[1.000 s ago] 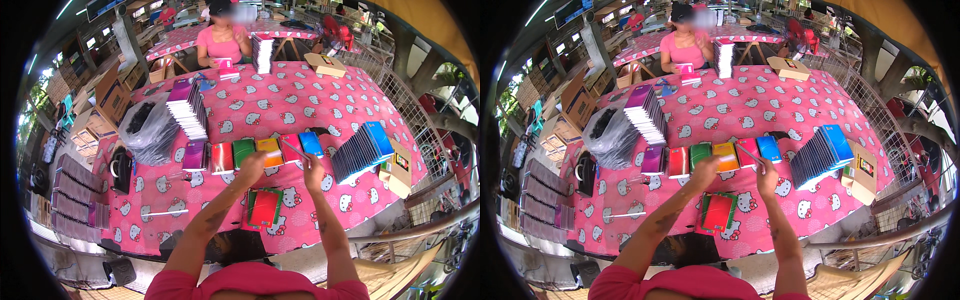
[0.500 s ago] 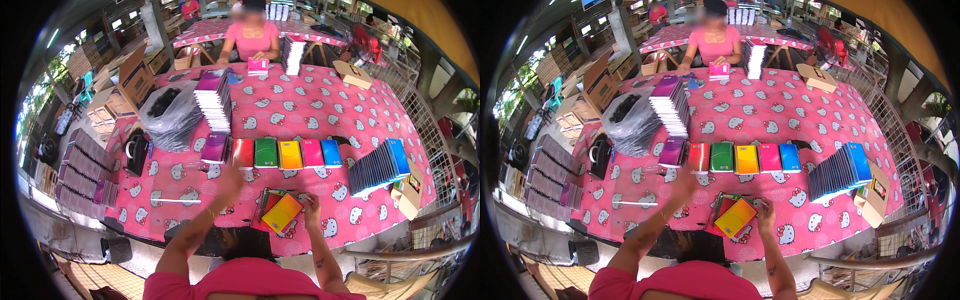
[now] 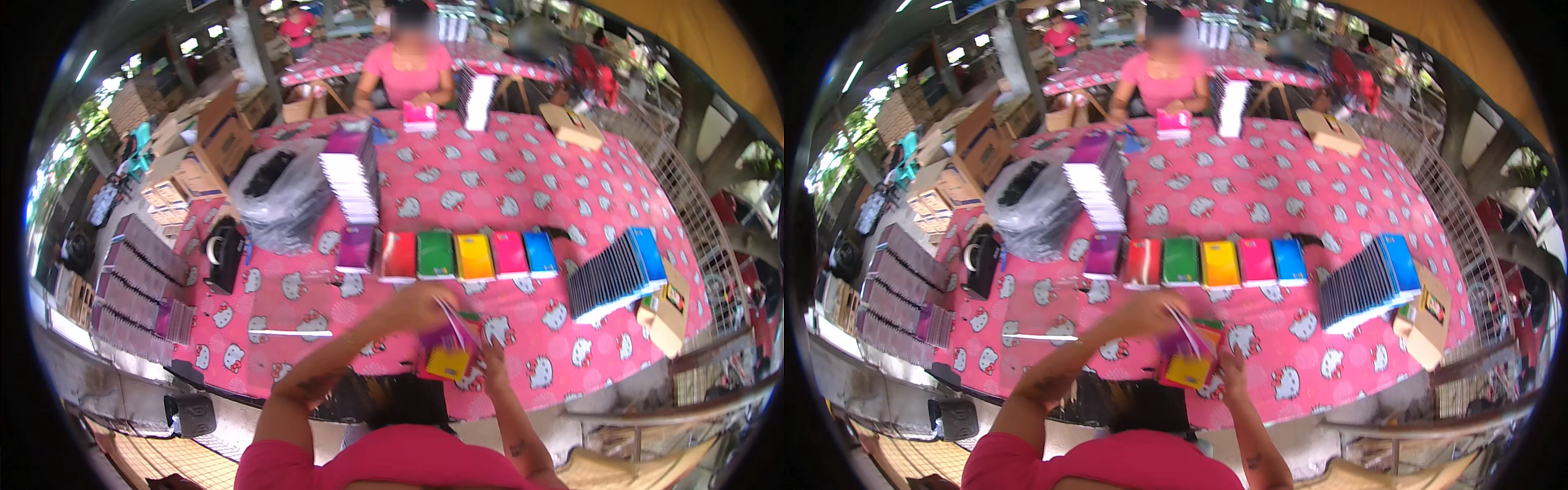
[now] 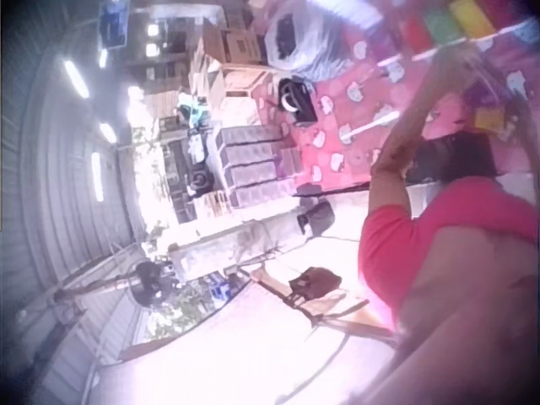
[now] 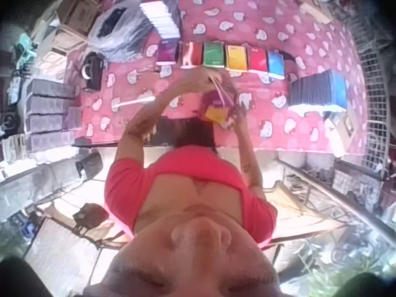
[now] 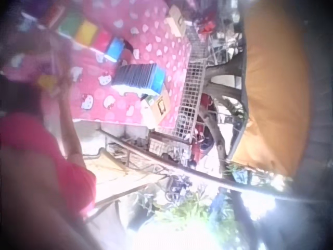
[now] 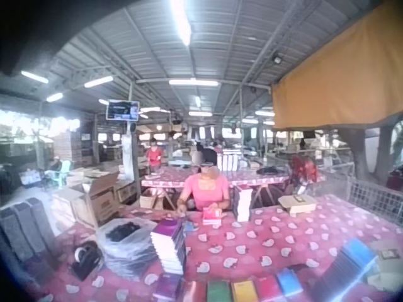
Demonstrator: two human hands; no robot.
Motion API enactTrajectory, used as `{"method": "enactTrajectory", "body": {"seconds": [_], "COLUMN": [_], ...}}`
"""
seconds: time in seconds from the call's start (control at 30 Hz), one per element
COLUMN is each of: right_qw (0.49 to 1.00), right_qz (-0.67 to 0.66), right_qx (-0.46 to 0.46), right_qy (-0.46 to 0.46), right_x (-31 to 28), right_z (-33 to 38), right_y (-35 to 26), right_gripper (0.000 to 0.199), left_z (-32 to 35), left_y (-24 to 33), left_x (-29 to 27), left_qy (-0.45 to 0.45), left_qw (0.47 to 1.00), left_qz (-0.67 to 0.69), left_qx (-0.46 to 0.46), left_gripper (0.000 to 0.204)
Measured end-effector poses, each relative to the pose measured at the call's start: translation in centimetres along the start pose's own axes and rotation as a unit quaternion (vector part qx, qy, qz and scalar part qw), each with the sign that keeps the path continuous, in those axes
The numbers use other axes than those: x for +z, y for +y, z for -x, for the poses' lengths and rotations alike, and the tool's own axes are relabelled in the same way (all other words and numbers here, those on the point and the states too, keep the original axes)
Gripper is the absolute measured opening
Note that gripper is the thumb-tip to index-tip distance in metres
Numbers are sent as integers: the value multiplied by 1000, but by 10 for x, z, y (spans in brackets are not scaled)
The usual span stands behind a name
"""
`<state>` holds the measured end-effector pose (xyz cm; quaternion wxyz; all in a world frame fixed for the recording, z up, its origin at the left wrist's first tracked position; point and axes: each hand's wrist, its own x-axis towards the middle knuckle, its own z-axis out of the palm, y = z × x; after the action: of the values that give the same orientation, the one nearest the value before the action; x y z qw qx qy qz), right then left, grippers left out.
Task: The person organizes colored notebooks by stacking them in a specific color order and then places the stack into a plastic bag, sealing it with adhesive tape from a dispenser.
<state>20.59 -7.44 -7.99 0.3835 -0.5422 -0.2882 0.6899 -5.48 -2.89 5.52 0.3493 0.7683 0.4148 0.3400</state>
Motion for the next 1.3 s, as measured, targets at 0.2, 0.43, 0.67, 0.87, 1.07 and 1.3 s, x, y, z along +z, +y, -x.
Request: {"method": "enactTrajectory", "body": {"seconds": [0.2,0.43,0.67,0.87,1.07,1.3], "right_qw": [998,983,936,927,852,865], "right_qz": [53,131,35,-140,102,105], "right_qx": [31,-51,176,-20,-264,-314], "right_qy": [-13,-119,-302,-347,-441,-376], "right_x": [-3,92,200,295,356,375], "right_z": [-18,-5,43,57,64,67], "right_y": [-20,1,-7,54,144,141], "right_gripper": [56,45,43,84,113,111], "left_z": [25,115,279,332,386,381], "left_y": [-22,-54,-12,-10,-53,-89], "left_x": [85,95,-32,-110,-113,-104], "left_qy": [122,248,87,201,266,291], "left_qw": [955,843,911,976,887,896], "left_qz": [-269,360,-402,-82,288,284], "left_qx": [-29,-314,11,32,-242,-182], "left_gripper": [62,60,80,85,91,92]}}
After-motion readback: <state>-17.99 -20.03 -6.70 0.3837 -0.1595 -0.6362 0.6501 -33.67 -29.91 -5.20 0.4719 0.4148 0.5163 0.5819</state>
